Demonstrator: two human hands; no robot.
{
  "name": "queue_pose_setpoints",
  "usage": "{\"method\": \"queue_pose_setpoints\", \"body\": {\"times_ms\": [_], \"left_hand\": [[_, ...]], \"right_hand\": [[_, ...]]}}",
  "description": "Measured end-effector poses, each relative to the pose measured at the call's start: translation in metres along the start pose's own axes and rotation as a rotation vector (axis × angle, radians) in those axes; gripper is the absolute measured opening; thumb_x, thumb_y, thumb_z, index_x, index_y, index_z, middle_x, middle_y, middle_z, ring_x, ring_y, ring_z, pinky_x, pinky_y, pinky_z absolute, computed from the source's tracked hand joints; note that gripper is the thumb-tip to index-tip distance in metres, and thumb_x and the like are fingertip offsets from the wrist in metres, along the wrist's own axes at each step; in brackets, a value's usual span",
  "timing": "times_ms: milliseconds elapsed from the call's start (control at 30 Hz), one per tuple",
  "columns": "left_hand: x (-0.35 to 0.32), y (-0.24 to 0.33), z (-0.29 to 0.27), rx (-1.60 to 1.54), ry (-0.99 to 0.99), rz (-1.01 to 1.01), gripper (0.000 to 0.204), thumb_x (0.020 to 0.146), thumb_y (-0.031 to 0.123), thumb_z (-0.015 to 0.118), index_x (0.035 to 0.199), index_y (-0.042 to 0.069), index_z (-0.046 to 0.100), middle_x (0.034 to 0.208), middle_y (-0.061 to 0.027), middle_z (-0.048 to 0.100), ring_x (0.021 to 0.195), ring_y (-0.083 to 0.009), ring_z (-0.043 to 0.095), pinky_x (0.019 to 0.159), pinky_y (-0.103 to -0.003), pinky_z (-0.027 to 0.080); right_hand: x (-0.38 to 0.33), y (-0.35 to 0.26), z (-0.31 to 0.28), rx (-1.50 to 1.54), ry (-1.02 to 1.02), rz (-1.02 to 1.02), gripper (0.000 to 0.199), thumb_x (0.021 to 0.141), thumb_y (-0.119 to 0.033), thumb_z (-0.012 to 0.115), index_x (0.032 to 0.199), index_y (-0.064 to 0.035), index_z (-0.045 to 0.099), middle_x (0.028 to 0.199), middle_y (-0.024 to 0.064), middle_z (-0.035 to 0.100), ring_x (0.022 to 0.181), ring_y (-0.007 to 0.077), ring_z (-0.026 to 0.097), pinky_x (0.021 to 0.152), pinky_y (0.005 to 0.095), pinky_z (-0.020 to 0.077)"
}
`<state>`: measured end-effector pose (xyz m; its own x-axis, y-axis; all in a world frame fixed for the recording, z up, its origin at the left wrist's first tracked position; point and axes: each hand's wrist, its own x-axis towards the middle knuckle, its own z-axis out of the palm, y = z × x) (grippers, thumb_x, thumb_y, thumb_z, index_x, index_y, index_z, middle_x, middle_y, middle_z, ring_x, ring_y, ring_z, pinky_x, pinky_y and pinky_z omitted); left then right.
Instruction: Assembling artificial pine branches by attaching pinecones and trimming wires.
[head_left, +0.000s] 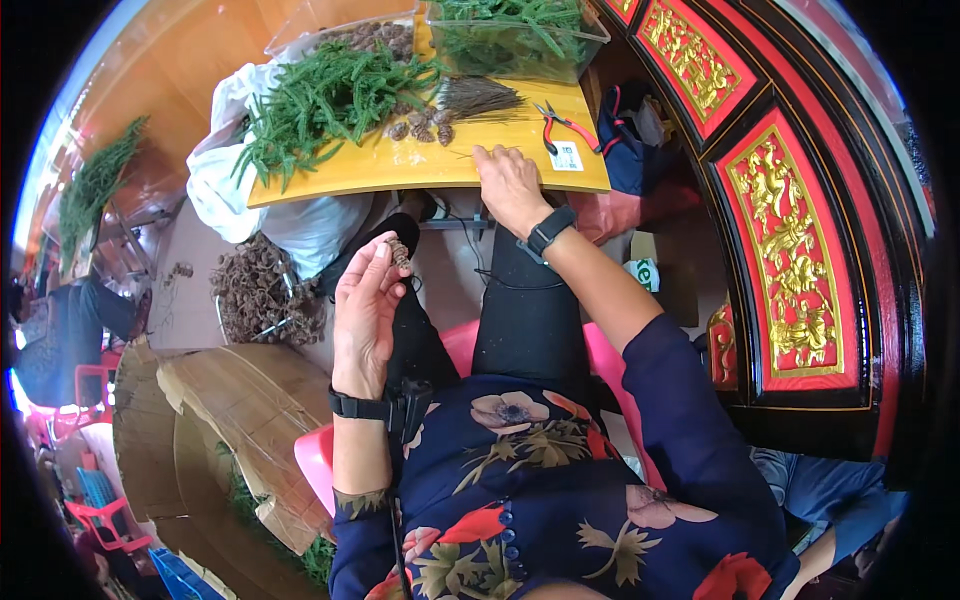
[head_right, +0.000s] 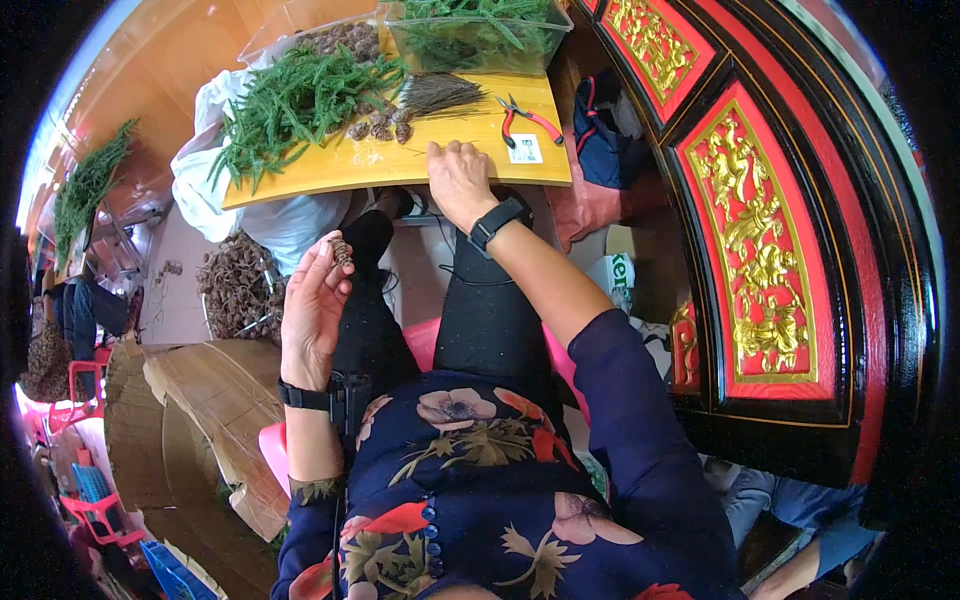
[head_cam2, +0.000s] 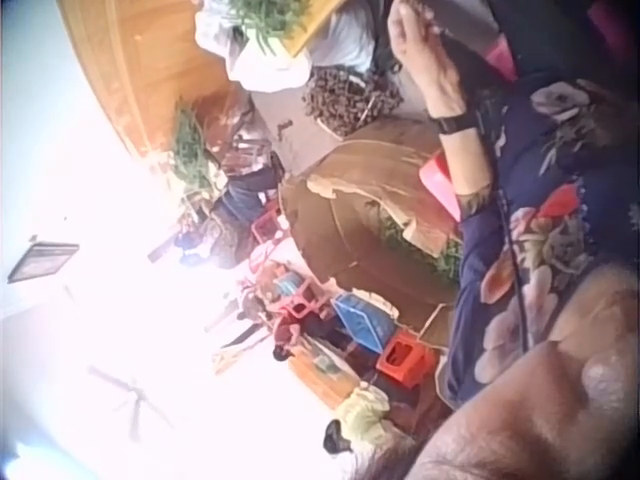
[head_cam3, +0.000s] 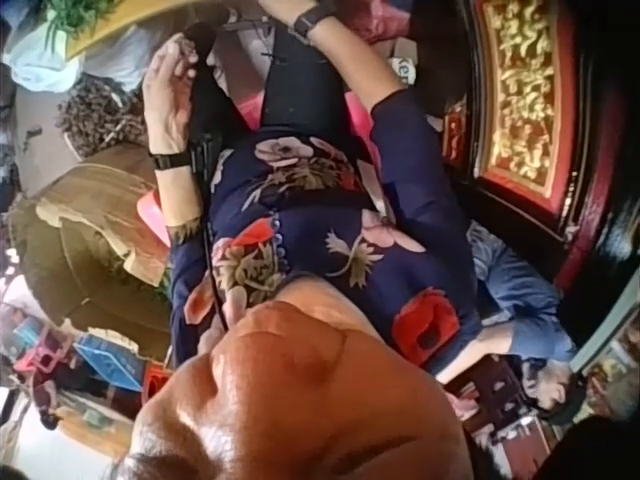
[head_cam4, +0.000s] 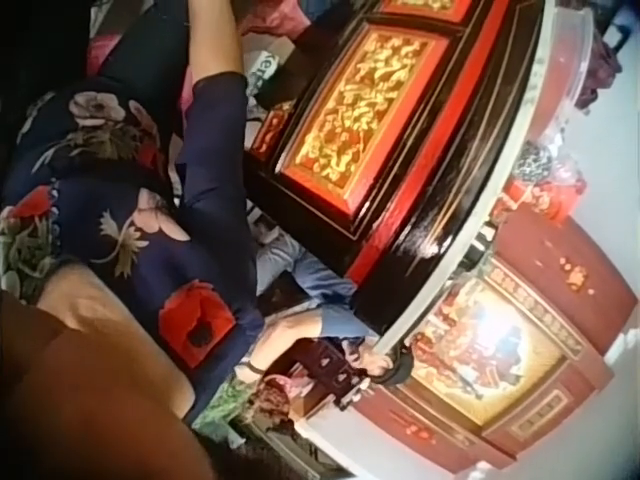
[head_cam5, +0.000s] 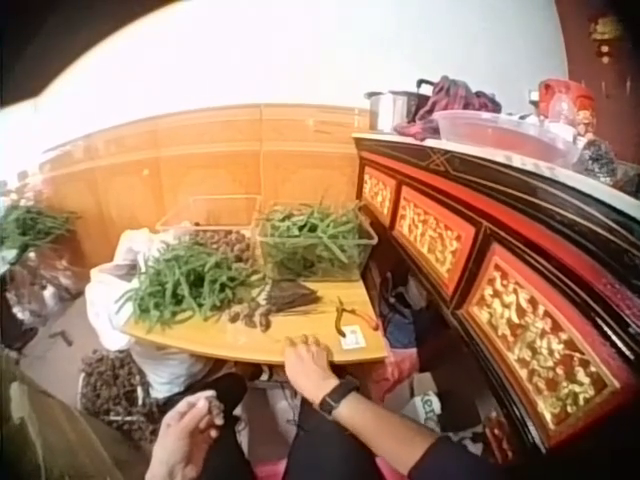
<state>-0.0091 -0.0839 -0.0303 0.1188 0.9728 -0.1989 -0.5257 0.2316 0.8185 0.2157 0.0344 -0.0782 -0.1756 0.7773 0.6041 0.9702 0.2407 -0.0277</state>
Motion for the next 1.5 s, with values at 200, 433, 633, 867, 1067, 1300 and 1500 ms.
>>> {"method": "queue_pose_setpoints", "body": {"times_ms": [200, 433, 633, 867, 1067, 1300, 1500], "left_hand": [[-0.002, 0.001, 0.003, -0.017, 0.018, -0.003, 0.024, 0.092, 0.02, 0.061, 0.112, 0.006, 0.063, 0.088, 0.0017, 0.065, 0.073, -0.0067, 0.058, 0.063, -0.019, 0.044], [-0.002, 0.002, 0.002, -0.017, -0.013, 0.003, 0.027, 0.094, 0.02, 0.057, 0.116, 0.005, 0.059, 0.091, -0.0002, 0.064, 0.075, -0.0078, 0.059, 0.063, -0.019, 0.045], [-0.003, 0.005, 0.006, -0.036, 0.017, 0.003, 0.025, 0.092, 0.02, 0.06, 0.113, 0.005, 0.062, 0.09, 0.0004, 0.065, 0.072, -0.0076, 0.058, 0.061, -0.019, 0.043], [-0.006, 0.006, 0.01, -0.016, -0.035, 0.003, 0.027, 0.092, 0.015, 0.06, 0.116, 0.003, 0.059, 0.094, -0.0022, 0.064, 0.083, -0.0111, 0.063, 0.068, -0.02, 0.048], [-0.016, 0.013, 0.023, 0.078, -0.078, 0.05, 0.03, 0.09, 0.008, 0.061, 0.118, 0.0, 0.057, 0.098, -0.0053, 0.064, 0.093, -0.0158, 0.064, 0.074, -0.021, 0.051], [-0.033, 0.021, 0.035, 0.091, -0.098, 0.096, 0.034, 0.09, 0.003, 0.058, 0.123, -0.001, 0.052, 0.105, -0.0084, 0.064, 0.096, -0.0177, 0.063, 0.076, -0.022, 0.052], [-0.044, 0.029, 0.038, 0.009, -0.1, 0.121, 0.039, 0.091, 0.002, 0.056, 0.128, -0.001, 0.045, 0.107, -0.0099, 0.063, 0.096, -0.0182, 0.063, 0.077, -0.023, 0.052]], "right_hand": [[0.02, 0.012, -0.01, 0.213, -0.163, 0.112, 0.014, 0.078, -0.008, 0.055, 0.085, -0.0012, 0.065, 0.085, 0.017, 0.063, 0.087, 0.0356, 0.061, 0.071, 0.0449, 0.0495], [0.037, 0.02, 0.004, 0.067, -0.17, 0.052, 0.012, 0.078, -0.008, 0.055, 0.082, 0.0004, 0.063, 0.085, 0.0195, 0.062, 0.087, 0.0374, 0.061, 0.073, 0.0466, 0.0492], [0.038, 0.033, 0.003, 0.211, -0.149, 0.137, 0.012, 0.084, -0.009, 0.051, 0.088, 0.0005, 0.057, 0.084, 0.0212, 0.063, 0.084, 0.0394, 0.06, 0.074, 0.0468, 0.0482], [0.039, 0.035, 0.006, 0.544, -0.073, 0.319, 0.013, 0.087, -0.006, 0.05, 0.096, -0.0007, 0.058, 0.079, 0.0154, 0.066, 0.077, 0.0325, 0.064, 0.068, 0.0416, 0.05], [0.033, 0.027, -0.01, 0.906, -0.18, 0.447, 0.027, 0.088, -0.009, 0.056, 0.115, -0.0034, 0.06, 0.081, 0.0081, 0.07, 0.071, 0.0126, 0.065, 0.059, 0.0266, 0.05], [0.021, -0.008, -0.074, 1.101, -0.184, 0.248, 0.023, 0.09, -0.007, 0.055, 0.111, -0.0021, 0.064, 0.085, 0.004, 0.07, 0.062, 0.0067, 0.06, 0.056, 0.0206, 0.0474], [-0.02, -0.068, -0.148, 1.192, -0.181, 0.107, 0.009, 0.088, -0.003, 0.059, 0.094, 0.0, 0.065, 0.082, 0.0062, 0.069, 0.066, 0.0078, 0.061, 0.057, 0.0215, 0.048]]}}
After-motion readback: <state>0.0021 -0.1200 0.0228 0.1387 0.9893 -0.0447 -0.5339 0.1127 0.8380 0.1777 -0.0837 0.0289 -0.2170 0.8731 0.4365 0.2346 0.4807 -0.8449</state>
